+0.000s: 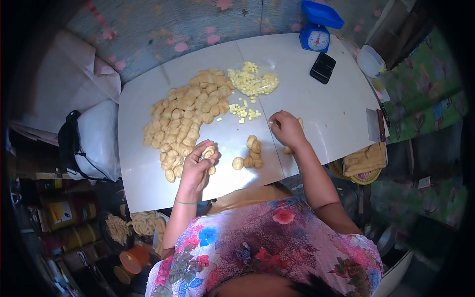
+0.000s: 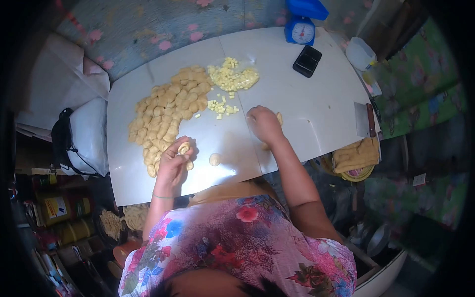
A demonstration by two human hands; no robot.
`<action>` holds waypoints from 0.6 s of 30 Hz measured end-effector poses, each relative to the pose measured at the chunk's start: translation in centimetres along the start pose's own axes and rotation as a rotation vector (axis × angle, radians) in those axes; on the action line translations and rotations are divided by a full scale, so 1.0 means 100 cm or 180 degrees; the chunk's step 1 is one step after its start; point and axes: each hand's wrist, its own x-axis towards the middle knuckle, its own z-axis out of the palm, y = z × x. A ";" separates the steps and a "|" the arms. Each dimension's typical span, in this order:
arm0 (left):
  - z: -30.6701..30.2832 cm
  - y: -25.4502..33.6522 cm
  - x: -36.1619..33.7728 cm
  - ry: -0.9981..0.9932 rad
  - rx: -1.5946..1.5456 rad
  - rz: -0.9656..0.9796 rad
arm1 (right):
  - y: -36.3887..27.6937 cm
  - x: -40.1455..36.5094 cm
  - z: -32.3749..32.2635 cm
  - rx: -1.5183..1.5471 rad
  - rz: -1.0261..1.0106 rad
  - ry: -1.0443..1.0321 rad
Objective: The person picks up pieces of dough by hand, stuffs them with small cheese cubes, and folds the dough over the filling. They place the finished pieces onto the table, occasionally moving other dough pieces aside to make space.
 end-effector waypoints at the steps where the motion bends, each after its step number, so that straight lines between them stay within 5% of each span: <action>1: -0.002 -0.004 0.000 0.0016 0.0485 0.0064 | -0.003 -0.002 -0.002 0.0489 0.0118 -0.0107; 7: 0.018 0.000 -0.005 0.0189 0.4412 0.0967 | -0.033 -0.019 -0.009 0.2804 0.0203 -0.0613; 10: 0.028 -0.002 -0.004 0.0032 0.3771 0.1353 | -0.061 -0.019 -0.029 0.2646 -0.0776 -0.0627; 11: 0.031 -0.004 -0.003 -0.0022 0.3554 0.1482 | -0.070 -0.018 -0.032 0.1706 -0.1504 -0.0368; 13: 0.037 -0.009 -0.006 -0.0115 0.3119 0.1712 | -0.079 -0.021 -0.023 0.1493 -0.1502 -0.0511; 16: 0.050 -0.015 -0.014 -0.0445 0.0981 -0.0299 | -0.090 -0.023 -0.011 0.1273 -0.0622 -0.1296; 18: 0.055 -0.024 -0.013 -0.0284 0.0631 -0.0367 | -0.087 -0.023 -0.013 0.1451 -0.0776 -0.1352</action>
